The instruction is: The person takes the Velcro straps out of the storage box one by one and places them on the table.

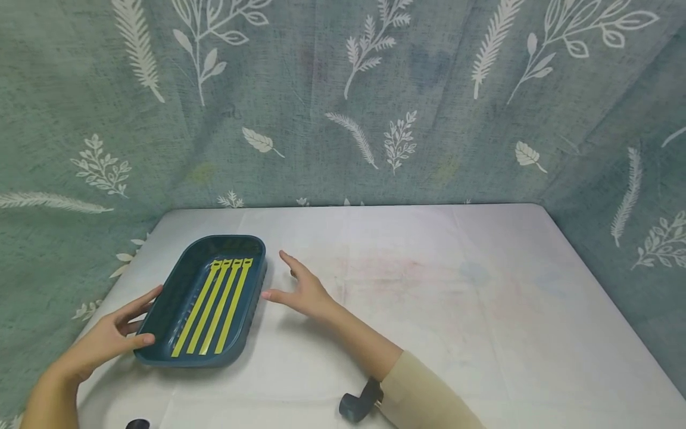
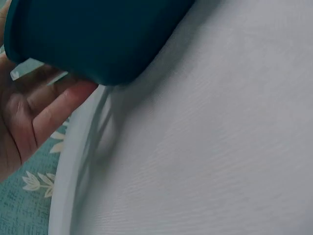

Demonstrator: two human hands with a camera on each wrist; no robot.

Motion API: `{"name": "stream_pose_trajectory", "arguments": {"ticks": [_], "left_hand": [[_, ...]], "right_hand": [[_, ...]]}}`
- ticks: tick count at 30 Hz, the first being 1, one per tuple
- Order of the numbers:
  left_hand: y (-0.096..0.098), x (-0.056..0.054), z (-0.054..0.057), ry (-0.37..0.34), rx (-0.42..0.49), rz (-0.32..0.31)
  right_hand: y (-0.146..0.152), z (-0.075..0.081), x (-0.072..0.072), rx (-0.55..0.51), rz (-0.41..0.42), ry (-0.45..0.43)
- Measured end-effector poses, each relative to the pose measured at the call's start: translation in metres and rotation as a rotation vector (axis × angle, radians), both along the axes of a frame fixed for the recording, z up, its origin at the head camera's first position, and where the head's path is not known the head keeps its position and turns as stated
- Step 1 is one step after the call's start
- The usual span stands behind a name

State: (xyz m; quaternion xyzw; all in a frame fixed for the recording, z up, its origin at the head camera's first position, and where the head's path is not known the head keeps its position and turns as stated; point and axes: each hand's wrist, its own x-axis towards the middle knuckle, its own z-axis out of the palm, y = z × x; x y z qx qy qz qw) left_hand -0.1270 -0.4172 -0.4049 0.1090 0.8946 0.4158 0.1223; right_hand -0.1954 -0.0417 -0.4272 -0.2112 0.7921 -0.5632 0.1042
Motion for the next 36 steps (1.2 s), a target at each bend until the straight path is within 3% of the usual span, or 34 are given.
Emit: {"name": "stream_pose_trajectory", "arguments": {"ticks": [7,12,21,32,36], "left_hand": [[-0.013,-0.006,-0.008,-0.151,0.381,-0.138],[-0.018,-0.011,-0.011,-0.192,0.538,-0.237],[-0.020,-0.013,-0.006,-0.270,0.537,-0.257],[-0.015,-0.007,-0.010,-0.210,0.503,-0.241],[-0.013,-0.004,-0.012,-0.204,0.500,-0.225]], "right_hand": [[-0.011,0.000,-0.005,-0.053,0.080,-0.077],[-0.022,0.000,-0.006,-0.077,0.111,-0.123],[-0.033,-0.001,-0.008,-0.135,0.095,-0.236],[-0.035,0.000,-0.007,-0.330,0.017,-0.505],[-0.032,-0.003,-0.003,-0.386,0.036,-0.512]]}}
